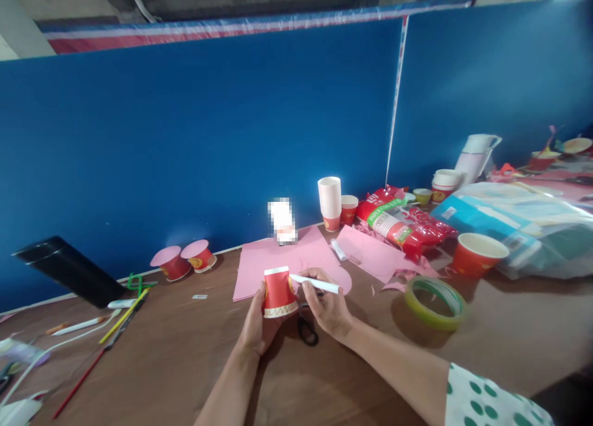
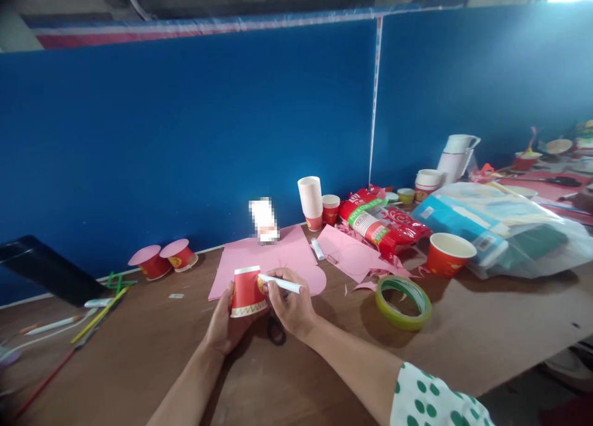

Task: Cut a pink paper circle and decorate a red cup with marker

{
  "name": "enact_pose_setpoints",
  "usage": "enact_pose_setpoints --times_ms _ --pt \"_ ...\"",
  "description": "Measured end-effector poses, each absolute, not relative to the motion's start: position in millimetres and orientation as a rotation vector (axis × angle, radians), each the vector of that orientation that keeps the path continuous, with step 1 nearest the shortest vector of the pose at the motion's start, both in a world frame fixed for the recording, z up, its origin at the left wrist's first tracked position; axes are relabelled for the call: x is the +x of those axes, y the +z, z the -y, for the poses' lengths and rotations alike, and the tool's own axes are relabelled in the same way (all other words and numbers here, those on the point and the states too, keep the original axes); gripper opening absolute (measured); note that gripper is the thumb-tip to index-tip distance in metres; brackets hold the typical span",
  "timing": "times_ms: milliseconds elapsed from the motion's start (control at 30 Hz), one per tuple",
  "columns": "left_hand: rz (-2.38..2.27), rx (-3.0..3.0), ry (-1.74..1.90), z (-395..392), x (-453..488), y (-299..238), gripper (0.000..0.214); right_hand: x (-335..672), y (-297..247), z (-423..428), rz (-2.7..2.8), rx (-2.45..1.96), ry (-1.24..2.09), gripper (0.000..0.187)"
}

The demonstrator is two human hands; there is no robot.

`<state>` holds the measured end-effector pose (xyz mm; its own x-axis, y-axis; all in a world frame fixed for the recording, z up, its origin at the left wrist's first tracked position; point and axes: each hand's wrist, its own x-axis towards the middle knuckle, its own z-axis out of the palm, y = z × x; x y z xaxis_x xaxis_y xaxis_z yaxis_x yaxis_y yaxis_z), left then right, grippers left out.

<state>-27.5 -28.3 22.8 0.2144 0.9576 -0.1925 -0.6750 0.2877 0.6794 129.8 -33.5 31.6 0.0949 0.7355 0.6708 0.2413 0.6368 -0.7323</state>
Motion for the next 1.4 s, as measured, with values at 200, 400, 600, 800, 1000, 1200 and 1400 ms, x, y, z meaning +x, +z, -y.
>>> enact_pose_setpoints --times_ms 200,400,600,800,1000,1200,1400 --pt "-0.648 0.512 1.19 27.6 -28.4 20.9 0.04 129.8 27.3 32.0 1.493 -0.856 0.44 0.013" --pt "-0.642 0.528 1.182 27.7 -28.0 21.3 0.041 129.2 26.6 32.7 1.489 -0.864 0.464 0.013" --pt "-0.651 0.533 1.182 28.8 -27.2 23.9 0.04 129.6 27.5 33.0 1.491 -0.873 0.471 0.013" --pt "-0.63 0.513 1.187 28.3 -26.2 24.2 0.038 129.5 27.0 33.2 1.496 -0.878 0.501 0.013" --pt "-0.622 0.518 1.193 28.3 -27.3 22.8 0.041 129.0 29.4 35.5 1.485 -0.89 0.551 0.015" --pt "-0.606 0.529 1.18 28.1 -28.1 21.4 0.044 129.8 28.3 34.5 1.487 -0.877 0.563 0.015" --pt "-0.65 0.509 1.192 28.8 -27.6 22.3 0.041 129.8 31.7 35.9 1.474 -0.888 0.589 0.014"
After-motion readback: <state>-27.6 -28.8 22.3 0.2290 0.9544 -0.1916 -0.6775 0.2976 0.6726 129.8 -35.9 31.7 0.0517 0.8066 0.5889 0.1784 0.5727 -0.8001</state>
